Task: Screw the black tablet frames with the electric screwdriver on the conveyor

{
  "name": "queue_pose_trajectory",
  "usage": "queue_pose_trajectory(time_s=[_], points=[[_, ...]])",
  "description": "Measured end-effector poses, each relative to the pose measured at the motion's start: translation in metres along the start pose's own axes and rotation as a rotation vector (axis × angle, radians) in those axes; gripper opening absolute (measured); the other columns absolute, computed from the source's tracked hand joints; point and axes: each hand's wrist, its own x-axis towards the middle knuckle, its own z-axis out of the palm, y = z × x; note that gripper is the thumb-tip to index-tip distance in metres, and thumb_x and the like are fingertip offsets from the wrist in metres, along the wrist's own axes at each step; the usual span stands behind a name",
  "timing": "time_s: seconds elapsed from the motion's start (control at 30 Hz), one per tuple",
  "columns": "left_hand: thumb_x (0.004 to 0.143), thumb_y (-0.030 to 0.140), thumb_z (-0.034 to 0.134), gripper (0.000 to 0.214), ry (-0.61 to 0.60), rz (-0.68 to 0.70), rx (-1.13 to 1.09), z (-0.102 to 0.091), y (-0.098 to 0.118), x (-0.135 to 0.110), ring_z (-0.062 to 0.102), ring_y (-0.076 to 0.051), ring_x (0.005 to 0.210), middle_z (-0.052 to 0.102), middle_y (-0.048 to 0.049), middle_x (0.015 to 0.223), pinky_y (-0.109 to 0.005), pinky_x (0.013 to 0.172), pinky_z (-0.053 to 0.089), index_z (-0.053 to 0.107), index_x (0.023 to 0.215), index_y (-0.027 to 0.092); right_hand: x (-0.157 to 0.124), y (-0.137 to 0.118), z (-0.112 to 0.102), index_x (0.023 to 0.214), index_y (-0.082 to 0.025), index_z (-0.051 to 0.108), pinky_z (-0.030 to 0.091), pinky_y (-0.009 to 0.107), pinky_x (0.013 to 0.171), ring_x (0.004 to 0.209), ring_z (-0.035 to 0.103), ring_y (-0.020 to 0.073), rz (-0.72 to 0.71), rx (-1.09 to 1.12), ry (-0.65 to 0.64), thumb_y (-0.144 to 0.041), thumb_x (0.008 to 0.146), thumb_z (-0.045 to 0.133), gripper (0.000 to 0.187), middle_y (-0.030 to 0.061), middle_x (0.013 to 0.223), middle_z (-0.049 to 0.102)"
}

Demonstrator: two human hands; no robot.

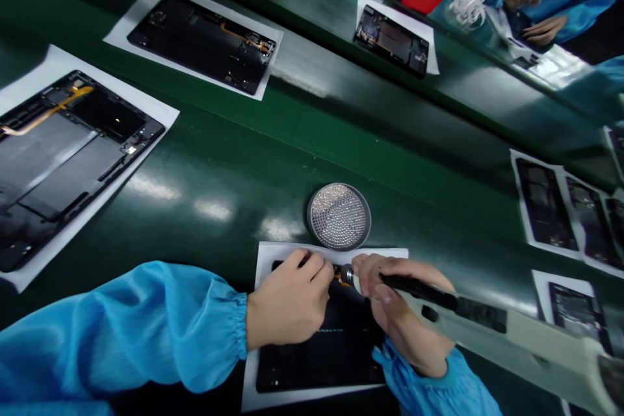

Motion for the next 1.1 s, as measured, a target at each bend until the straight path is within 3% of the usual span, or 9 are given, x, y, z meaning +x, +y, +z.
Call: queue_pose_trajectory(time_s=[0.1,0.23,0.43,0.67,0.83,1.1], points=[[0.1,0.022,0.048,0.03,0.026,-0.003,0.0,0.002,0.0,-0.002,0.058,-0.028,0.096,0.065,-0.0166,0.109,-0.044,0.08,0.043,0.07,0.109,0.004,0.015,-0.009,-0.006,0.104,-0.026,0.07,0.054,0.044,0.075,0.07,0.061,0.0177,-0.065,-0.013,0.102,-0.011,0.084,0.066,0.025,0.0003,0.073,0.066],[0.098,0.025,0.051,0.033,0.033,0.009,0.015,0.003,0.0,-0.004,0.058,-0.029,0.098,0.065,-0.0165,0.111,-0.045,0.084,0.043,0.066,0.118,0.003,0.062,-0.013,-0.009,0.093,-0.025,0.071,0.053,0.04,0.071,0.068,0.06,0.0175,-0.226,-0.014,0.302,-0.016,0.073,0.074,0.022,-0.0015,0.067,0.064],[0.096,0.026,0.054,0.03,0.045,-0.013,0.009,0.005,-0.001,-0.004,0.058,-0.029,0.096,0.065,-0.0135,0.105,-0.044,0.082,0.043,0.067,0.114,0.006,0.116,0.013,-0.001,0.084,-0.02,0.067,0.051,0.036,0.069,0.06,0.057,0.0142,-0.186,0.074,0.395,-0.015,0.066,0.073,0.02,-0.0042,0.062,0.061],[0.096,0.026,0.055,0.028,0.077,-0.02,0.015,0.007,-0.001,-0.001,0.057,-0.03,0.098,0.064,-0.0141,0.11,-0.044,0.082,0.042,0.067,0.111,0.007,0.119,0.025,0.001,0.084,-0.019,0.064,0.05,0.036,0.066,0.06,0.058,0.0141,-0.156,0.081,0.389,-0.013,0.065,0.072,0.021,-0.0039,0.063,0.062],[0.098,0.029,0.052,0.027,0.029,-0.022,-0.022,0.003,-0.001,0.002,0.057,-0.028,0.092,0.062,-0.0123,0.102,-0.043,0.076,0.042,0.066,0.107,0.008,0.121,0.025,0.002,0.082,-0.018,0.064,0.048,0.034,0.063,0.059,0.057,0.014,-0.145,0.094,0.396,-0.012,0.064,0.073,0.021,-0.0041,0.062,0.061],[0.098,0.032,0.051,0.032,0.018,-0.017,-0.028,0.004,-0.001,-0.001,0.056,-0.029,0.096,0.061,-0.0136,0.107,-0.044,0.079,0.042,0.065,0.112,0.006,0.122,0.029,0.004,0.08,-0.019,0.062,0.047,0.034,0.063,0.058,0.056,0.0135,-0.141,0.091,0.412,-0.012,0.063,0.073,0.021,-0.005,0.061,0.061]])
